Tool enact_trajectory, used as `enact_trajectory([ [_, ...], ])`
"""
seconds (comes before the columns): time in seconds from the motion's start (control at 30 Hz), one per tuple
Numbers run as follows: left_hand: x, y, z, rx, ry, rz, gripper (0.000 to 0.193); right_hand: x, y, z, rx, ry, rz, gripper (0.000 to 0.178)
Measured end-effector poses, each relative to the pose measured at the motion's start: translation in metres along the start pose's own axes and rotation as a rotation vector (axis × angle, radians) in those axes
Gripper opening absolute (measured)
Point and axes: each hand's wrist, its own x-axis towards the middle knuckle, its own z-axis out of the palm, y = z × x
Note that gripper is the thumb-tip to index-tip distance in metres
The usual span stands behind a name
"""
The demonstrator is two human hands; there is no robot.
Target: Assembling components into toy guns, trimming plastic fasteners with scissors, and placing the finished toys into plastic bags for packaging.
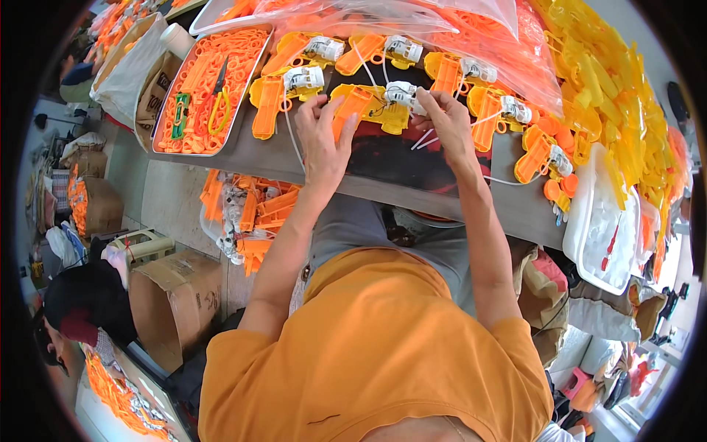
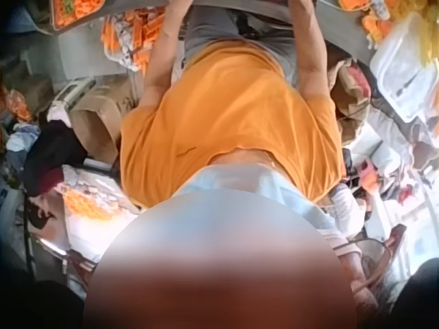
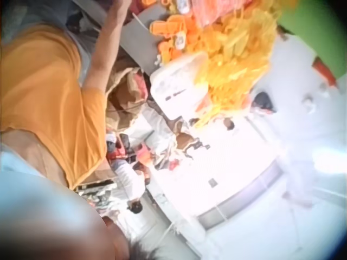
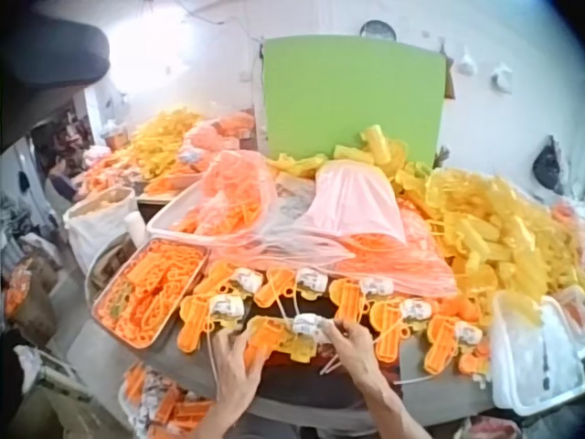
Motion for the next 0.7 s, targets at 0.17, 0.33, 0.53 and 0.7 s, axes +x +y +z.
enact_trajectory([
  [0.17, 0.021, 0.023, 0.005, 0.187, -0.044, 0.186, 0.019, 0.001, -0.002, 0.003, -0.024, 0.02, 0.065, 0.041],
  [0.33, 0.027, 0.021, 0.026, 0.31, -0.101, 0.213, 0.02, -0.009, -0.004, 0.011, 0.024, 0.02, 0.109, 0.039],
  [0.53, 0.033, 0.018, 0.021, 0.215, -0.069, 0.242, 0.011, -0.013, 0.002, 0.018, -0.047, 0.059, -0.014, 0.037],
  [0.7, 0.035, 0.013, 0.019, 0.233, -0.092, 0.275, 0.009, -0.011, 0.001, 0.023, -0.092, 0.093, -0.018, 0.038],
])
